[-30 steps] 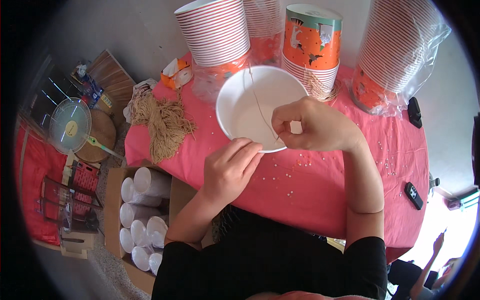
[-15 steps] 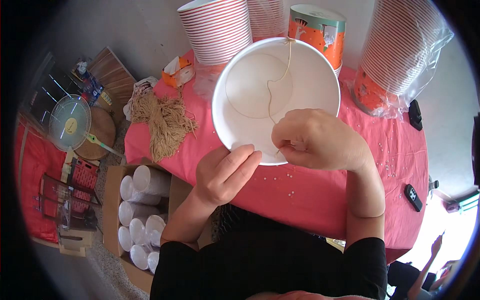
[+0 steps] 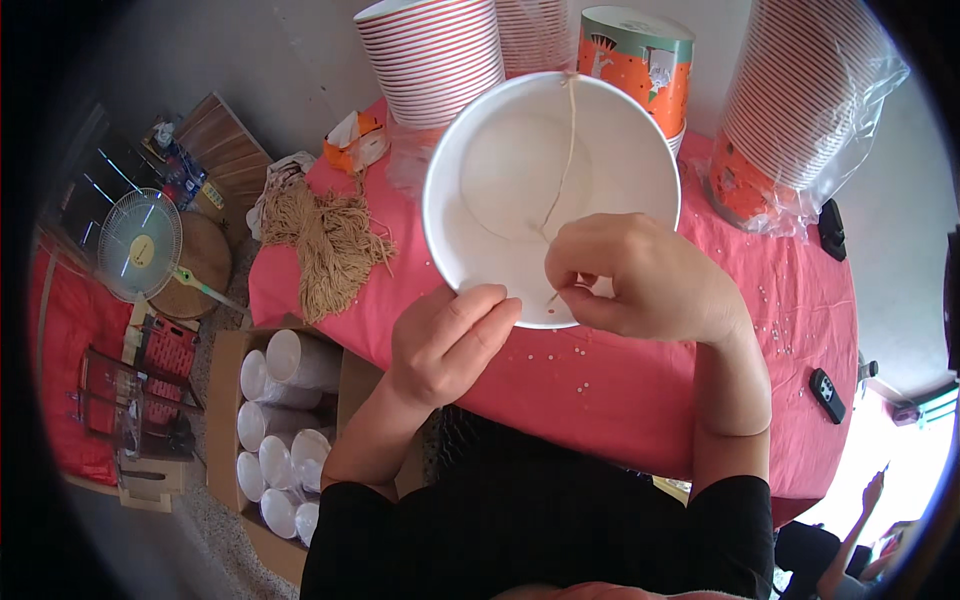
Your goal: Attaching elastic strings to the rim of paper buckets as part of a manufacturing or packaging process.
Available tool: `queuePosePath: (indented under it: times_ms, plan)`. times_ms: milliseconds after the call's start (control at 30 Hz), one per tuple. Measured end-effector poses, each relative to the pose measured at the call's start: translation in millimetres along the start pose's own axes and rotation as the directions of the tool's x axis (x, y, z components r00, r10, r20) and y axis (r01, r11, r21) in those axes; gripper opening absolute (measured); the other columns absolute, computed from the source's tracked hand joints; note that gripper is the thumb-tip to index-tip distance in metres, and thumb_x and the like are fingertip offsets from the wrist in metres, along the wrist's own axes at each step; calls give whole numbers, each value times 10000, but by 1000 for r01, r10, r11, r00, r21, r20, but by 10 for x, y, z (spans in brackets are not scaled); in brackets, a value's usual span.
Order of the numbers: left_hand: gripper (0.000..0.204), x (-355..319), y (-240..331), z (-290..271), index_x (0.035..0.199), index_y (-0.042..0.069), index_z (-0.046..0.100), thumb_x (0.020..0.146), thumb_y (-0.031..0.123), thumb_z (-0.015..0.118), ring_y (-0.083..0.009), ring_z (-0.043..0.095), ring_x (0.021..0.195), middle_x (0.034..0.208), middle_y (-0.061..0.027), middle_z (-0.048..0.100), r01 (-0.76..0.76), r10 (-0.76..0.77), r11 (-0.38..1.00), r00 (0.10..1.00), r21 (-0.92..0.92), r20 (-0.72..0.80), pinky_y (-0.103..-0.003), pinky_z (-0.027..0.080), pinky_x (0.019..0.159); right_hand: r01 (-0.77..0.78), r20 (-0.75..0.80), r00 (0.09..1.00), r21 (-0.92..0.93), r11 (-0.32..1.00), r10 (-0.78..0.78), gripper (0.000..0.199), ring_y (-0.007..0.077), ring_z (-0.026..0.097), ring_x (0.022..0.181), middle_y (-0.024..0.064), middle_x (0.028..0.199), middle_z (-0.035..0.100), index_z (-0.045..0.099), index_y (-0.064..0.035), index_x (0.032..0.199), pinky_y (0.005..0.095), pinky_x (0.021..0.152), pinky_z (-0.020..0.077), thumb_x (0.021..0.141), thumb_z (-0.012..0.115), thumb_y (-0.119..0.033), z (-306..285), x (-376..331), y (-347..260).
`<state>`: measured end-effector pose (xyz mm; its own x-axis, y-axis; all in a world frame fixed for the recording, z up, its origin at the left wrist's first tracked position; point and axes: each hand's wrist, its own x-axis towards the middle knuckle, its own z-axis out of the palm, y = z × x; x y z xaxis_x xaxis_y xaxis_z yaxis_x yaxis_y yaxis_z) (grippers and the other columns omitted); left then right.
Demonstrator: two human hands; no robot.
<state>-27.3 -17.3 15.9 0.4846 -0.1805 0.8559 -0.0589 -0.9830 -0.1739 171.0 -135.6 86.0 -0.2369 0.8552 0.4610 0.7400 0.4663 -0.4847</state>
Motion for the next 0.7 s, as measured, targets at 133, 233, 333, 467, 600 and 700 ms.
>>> queuePosePath:
  times_ms: [133,233,333,467,600,700]
  plan:
    - [264,-78,-27,72,947,20,658,701,-25,744,-204,630,684,903,-71,636,185,-179,970,983,-159,52,-285,500,543,-43,-36,998,133,990,48,49,295,606,656,136,689,601,563,5,756,385,594,472,737,606,21,-16,57,-40]
    - [222,-69,2,64,940,22,645,744,-18,741,-196,633,678,895,-78,641,397,-367,874,917,-281,154,-288,505,550,-134,-6,990,257,957,140,60,211,591,611,111,691,607,566,9,782,324,568,467,747,601,43,-16,72,-31]
    - [162,-8,-19,63,940,17,638,802,-1,719,-181,630,651,883,-93,636,544,-480,762,839,-352,257,-283,502,546,-100,-101,986,293,951,135,83,126,554,600,65,674,579,570,7,809,278,559,456,752,597,62,44,64,72]
    - [179,72,-62,6,1003,2,639,835,13,698,-142,628,682,926,-90,638,596,-481,677,802,-431,354,-251,493,557,-128,-124,975,379,917,187,86,34,509,629,-12,725,554,591,-1,844,215,564,414,795,598,70,60,71,117]
    - [165,124,-44,-19,1078,-29,619,944,67,606,-87,591,696,965,-59,624,648,-643,217,657,-730,393,-215,468,573,-45,-175,978,351,935,113,100,41,503,626,-9,735,553,593,-3,863,219,560,414,800,594,74,100,88,91]
    - [264,212,-88,-41,1077,-33,613,1013,206,519,-47,470,592,881,-46,620,665,-596,44,616,-745,515,-191,383,520,-6,-187,980,288,958,62,112,47,515,628,-6,741,555,595,-6,872,219,548,416,797,593,77,114,83,84]
